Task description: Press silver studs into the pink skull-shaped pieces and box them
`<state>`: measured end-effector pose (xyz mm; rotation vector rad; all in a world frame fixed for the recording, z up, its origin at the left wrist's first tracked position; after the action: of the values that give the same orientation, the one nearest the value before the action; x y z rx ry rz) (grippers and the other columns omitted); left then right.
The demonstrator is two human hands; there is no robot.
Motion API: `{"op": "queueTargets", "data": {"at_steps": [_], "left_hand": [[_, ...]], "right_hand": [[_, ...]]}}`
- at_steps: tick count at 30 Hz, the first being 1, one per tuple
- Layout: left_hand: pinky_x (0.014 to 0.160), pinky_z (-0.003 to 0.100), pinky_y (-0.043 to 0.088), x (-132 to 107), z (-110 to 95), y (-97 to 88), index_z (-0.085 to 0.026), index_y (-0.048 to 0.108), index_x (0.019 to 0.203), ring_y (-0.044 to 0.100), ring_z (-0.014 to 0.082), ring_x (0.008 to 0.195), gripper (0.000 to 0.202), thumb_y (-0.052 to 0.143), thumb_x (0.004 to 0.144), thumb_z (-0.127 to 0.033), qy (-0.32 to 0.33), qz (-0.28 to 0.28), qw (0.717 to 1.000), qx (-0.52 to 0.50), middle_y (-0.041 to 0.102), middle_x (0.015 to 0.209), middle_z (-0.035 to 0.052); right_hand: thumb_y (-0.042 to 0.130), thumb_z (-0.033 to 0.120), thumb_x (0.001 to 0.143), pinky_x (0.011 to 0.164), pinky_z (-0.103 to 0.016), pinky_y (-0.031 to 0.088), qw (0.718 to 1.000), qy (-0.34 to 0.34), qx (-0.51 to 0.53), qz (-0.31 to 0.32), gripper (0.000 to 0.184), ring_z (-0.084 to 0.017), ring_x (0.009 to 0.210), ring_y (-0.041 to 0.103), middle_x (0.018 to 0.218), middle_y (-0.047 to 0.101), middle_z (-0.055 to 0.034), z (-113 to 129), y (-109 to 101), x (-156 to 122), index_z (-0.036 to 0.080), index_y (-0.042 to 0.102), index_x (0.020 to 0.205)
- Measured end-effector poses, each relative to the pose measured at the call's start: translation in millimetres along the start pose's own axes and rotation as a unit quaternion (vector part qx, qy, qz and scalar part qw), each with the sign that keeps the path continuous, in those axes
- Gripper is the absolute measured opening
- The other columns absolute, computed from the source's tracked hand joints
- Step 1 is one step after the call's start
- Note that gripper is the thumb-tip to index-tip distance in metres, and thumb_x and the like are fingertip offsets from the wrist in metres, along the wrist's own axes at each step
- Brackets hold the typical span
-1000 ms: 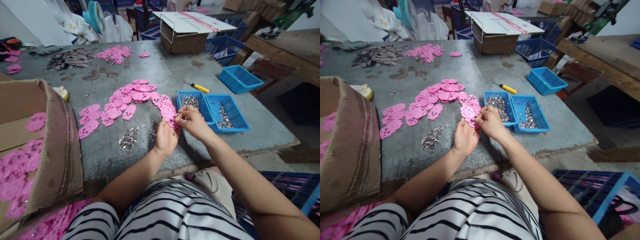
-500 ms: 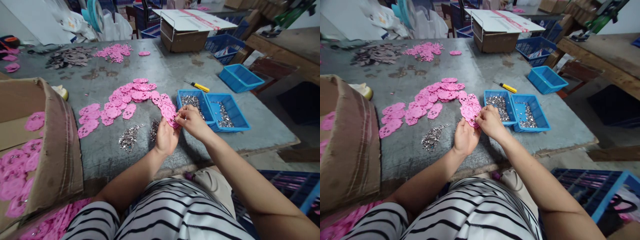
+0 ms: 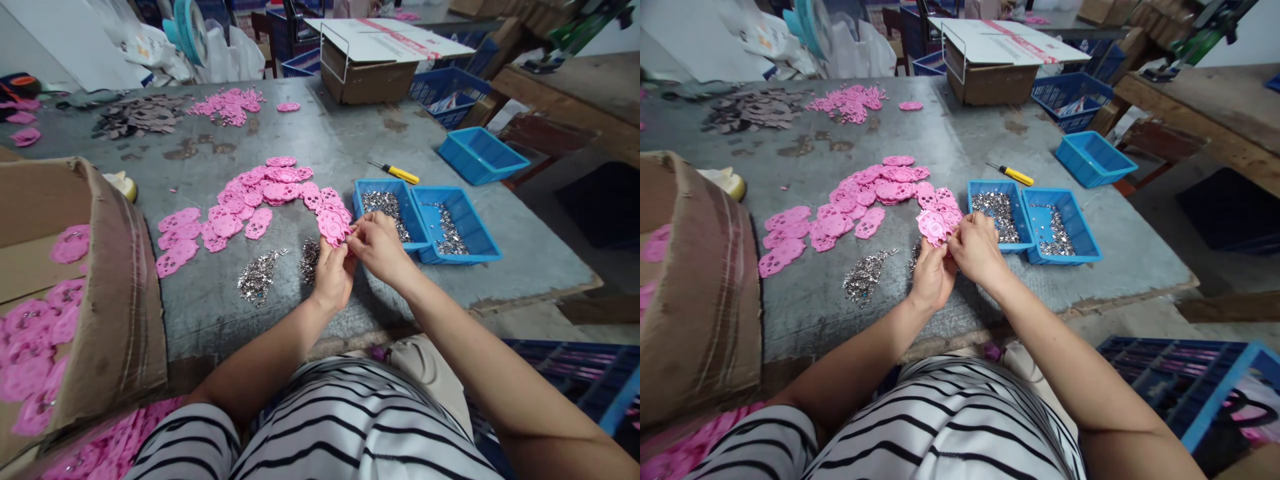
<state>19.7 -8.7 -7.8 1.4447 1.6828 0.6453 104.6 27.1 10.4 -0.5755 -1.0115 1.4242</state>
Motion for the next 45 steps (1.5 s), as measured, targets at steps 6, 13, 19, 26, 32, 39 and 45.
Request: {"op": "queueTargets", "data": {"at_steps": [6, 13, 19, 26, 32, 39, 45], "left_hand": [[0.102, 0.029, 0.044, 2.4, 1.5, -3.0, -0.022, 0.054, 0.11, 0.064, 0.0133, 0.108, 0.032, 0.047, 0.085, -0.003, 0.006, -0.001, 1.0, 0.01, 0.07, 0.109, 0.0028], [0.095, 0.031, 0.049, 5.6, 5.2, -6.8, -0.02, 0.051, 0.092, 0.067, 0.0136, 0.095, 0.02, 0.05, 0.079, -0.004, 0.022, -0.005, 0.999, 0.031, 0.07, 0.096, 0.0018], [0.082, 0.03, 0.053, 16.6, -9.7, -7.5, -0.02, 0.05, 0.092, 0.067, 0.0134, 0.078, 0.022, 0.044, 0.077, -0.004, 0.06, -0.013, 0.997, 0.044, 0.069, 0.084, 0.0022], [0.075, 0.028, 0.053, 33.9, -44.3, -12.7, -0.018, 0.046, 0.091, 0.065, 0.0117, 0.067, 0.022, 0.036, 0.08, -0.002, 0.126, -0.086, 0.988, 0.004, 0.067, 0.082, 0.0048], [0.087, 0.034, 0.055, 36.3, -61.9, -11.7, -0.014, 0.054, 0.108, 0.069, 0.0173, 0.089, 0.041, 0.019, 0.098, -0.032, 0.136, -0.045, 0.99, -0.008, 0.068, 0.098, 0.0117], [0.09, 0.041, 0.055, 35.8, -59.8, -13.8, -0.016, 0.054, 0.119, 0.066, 0.0251, 0.107, 0.052, 0.017, 0.098, -0.047, 0.105, 0.033, 0.994, -0.028, 0.068, 0.103, 0.014], [0.094, 0.04, 0.053, 34.2, -56.9, -13.3, -0.016, 0.059, 0.111, 0.061, 0.0281, 0.118, 0.058, 0.02, 0.095, -0.057, 0.094, 0.019, 0.995, -0.02, 0.068, 0.105, 0.0159]], "right_hand": [[0.053, 0.019, 0.078, 0.085, -0.046, 0.04, 0.999, 0.024, 0.017, 0.017, 0.019, -0.028, 0.096, 0.052, 0.093, 0.061, -0.0109, 2.7, -2.8, -2.0, 0.021, 0.046, 0.06], [0.057, 0.022, 0.076, 0.089, -0.045, 0.04, 0.994, 0.01, 0.107, -0.015, 0.019, -0.026, 0.094, 0.053, 0.088, 0.061, -0.0084, -2.7, -4.5, -2.7, 0.022, 0.047, 0.059], [0.054, 0.03, 0.083, 0.075, -0.034, 0.043, 0.967, 0.009, 0.239, -0.089, 0.015, -0.019, 0.081, 0.055, 0.082, 0.06, -0.004, -6.4, -9.0, -12.4, 0.022, 0.052, 0.07], [0.054, 0.027, 0.081, 0.062, -0.028, 0.038, 0.975, 0.039, 0.21, 0.066, 0.008, -0.014, 0.063, 0.051, 0.068, 0.059, -0.0001, -7.1, 14.7, -42.0, 0.021, 0.054, 0.074], [0.054, 0.018, 0.08, 0.066, -0.028, 0.041, 0.977, -0.068, 0.186, 0.078, 0.007, -0.016, 0.071, 0.056, 0.075, 0.064, -0.0025, 11.7, 29.3, -34.9, 0.021, 0.057, 0.075], [0.056, 0.021, 0.083, 0.063, -0.029, 0.041, 0.969, -0.139, 0.203, -0.033, 0.006, -0.014, 0.065, 0.051, 0.076, 0.062, -0.0016, 25.4, 18.1, -0.3, 0.021, 0.059, 0.078], [0.06, 0.017, 0.081, 0.068, -0.031, 0.043, 0.967, -0.201, 0.156, 0.027, 0.004, -0.017, 0.076, 0.056, 0.084, 0.064, -0.0035, 38.4, 24.5, 8.6, 0.021, 0.06, 0.079]]}}
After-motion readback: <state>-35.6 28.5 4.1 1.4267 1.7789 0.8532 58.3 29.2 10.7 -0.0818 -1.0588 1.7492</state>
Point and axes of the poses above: each hand's wrist, its own x-axis towards the middle knuckle, its own y-axis out of the palm, z = x × y, the point moved 1 cm from there along x, towards the middle knuckle
